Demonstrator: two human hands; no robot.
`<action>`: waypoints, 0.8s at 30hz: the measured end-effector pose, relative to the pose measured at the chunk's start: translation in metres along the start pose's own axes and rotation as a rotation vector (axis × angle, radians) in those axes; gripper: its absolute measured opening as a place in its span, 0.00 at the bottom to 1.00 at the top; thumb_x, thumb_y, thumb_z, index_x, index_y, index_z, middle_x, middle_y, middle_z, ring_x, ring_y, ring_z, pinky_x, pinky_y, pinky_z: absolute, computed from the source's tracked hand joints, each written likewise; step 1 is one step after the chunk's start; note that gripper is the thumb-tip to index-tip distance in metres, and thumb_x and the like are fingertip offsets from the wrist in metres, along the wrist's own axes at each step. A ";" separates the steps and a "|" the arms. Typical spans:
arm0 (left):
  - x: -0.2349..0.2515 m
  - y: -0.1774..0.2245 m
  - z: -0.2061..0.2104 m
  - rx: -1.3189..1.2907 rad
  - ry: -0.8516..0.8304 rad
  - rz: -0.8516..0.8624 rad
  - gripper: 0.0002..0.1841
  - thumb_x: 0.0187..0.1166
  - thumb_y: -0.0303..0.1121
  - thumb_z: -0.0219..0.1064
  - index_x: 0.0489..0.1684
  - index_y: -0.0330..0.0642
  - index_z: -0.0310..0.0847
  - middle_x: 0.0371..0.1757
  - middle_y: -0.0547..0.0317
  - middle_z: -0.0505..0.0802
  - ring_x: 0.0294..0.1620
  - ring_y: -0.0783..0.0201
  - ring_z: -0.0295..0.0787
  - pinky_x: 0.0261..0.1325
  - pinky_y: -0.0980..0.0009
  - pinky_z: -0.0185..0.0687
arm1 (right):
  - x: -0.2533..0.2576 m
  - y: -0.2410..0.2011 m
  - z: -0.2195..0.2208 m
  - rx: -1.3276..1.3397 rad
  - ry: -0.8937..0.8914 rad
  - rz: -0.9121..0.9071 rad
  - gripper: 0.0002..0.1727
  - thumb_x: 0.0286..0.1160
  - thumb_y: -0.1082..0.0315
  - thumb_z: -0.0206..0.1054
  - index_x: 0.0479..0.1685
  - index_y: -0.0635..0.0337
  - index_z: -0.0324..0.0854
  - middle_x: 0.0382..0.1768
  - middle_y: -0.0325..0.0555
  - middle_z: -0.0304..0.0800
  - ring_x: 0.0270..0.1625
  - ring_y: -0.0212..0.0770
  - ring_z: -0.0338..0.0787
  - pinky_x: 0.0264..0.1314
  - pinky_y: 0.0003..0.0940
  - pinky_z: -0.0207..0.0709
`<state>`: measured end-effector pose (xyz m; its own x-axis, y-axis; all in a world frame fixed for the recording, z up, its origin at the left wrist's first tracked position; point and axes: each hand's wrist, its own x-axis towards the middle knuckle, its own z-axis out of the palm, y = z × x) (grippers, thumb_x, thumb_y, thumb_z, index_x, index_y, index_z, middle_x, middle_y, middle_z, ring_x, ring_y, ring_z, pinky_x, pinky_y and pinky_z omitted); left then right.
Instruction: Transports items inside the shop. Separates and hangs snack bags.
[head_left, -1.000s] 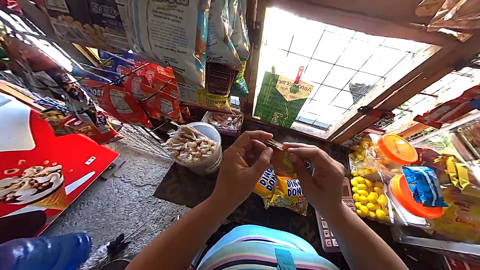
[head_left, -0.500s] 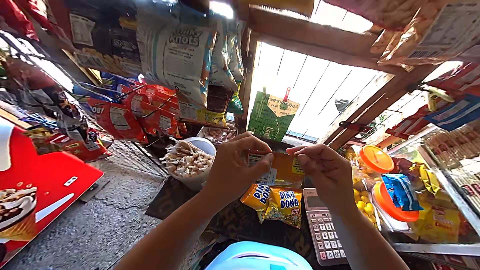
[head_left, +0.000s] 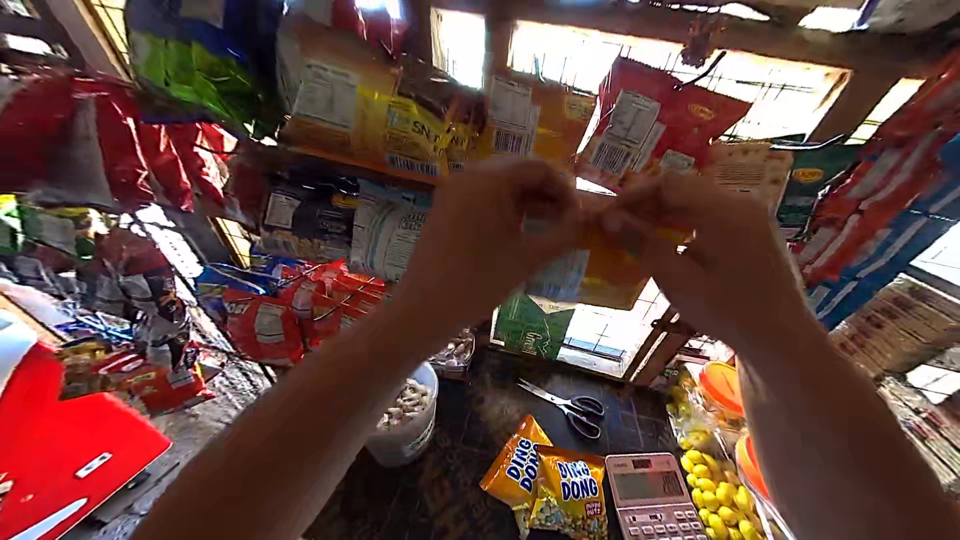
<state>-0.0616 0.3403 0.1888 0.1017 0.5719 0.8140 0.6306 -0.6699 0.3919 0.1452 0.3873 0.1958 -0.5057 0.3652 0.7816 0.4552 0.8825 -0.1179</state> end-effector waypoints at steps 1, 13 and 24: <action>0.013 0.002 -0.007 0.055 0.020 -0.004 0.08 0.74 0.32 0.74 0.45 0.42 0.88 0.41 0.67 0.94 0.42 0.81 0.90 0.50 0.81 0.86 | 0.014 -0.001 -0.004 -0.012 0.003 -0.008 0.13 0.85 0.58 0.63 0.51 0.56 0.87 0.43 0.38 0.92 0.45 0.26 0.90 0.51 0.26 0.84; 0.088 -0.007 -0.051 0.204 -0.074 -0.201 0.09 0.76 0.30 0.74 0.50 0.46 0.86 0.45 0.66 0.89 0.44 0.80 0.84 0.49 0.81 0.79 | 0.116 0.005 0.016 0.072 0.011 -0.017 0.10 0.87 0.63 0.60 0.51 0.58 0.85 0.45 0.40 0.88 0.43 0.24 0.86 0.50 0.22 0.79; 0.101 -0.008 -0.058 0.149 -0.136 -0.257 0.04 0.76 0.28 0.74 0.41 0.48 0.88 0.36 0.71 0.89 0.35 0.83 0.83 0.42 0.85 0.78 | 0.117 0.009 0.016 0.106 0.019 -0.041 0.10 0.88 0.63 0.61 0.50 0.58 0.85 0.42 0.36 0.88 0.40 0.18 0.85 0.47 0.15 0.78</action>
<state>-0.1011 0.3755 0.2925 0.0198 0.7779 0.6281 0.7537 -0.4244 0.5018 0.0785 0.4431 0.2765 -0.5079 0.3233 0.7984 0.3537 0.9234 -0.1489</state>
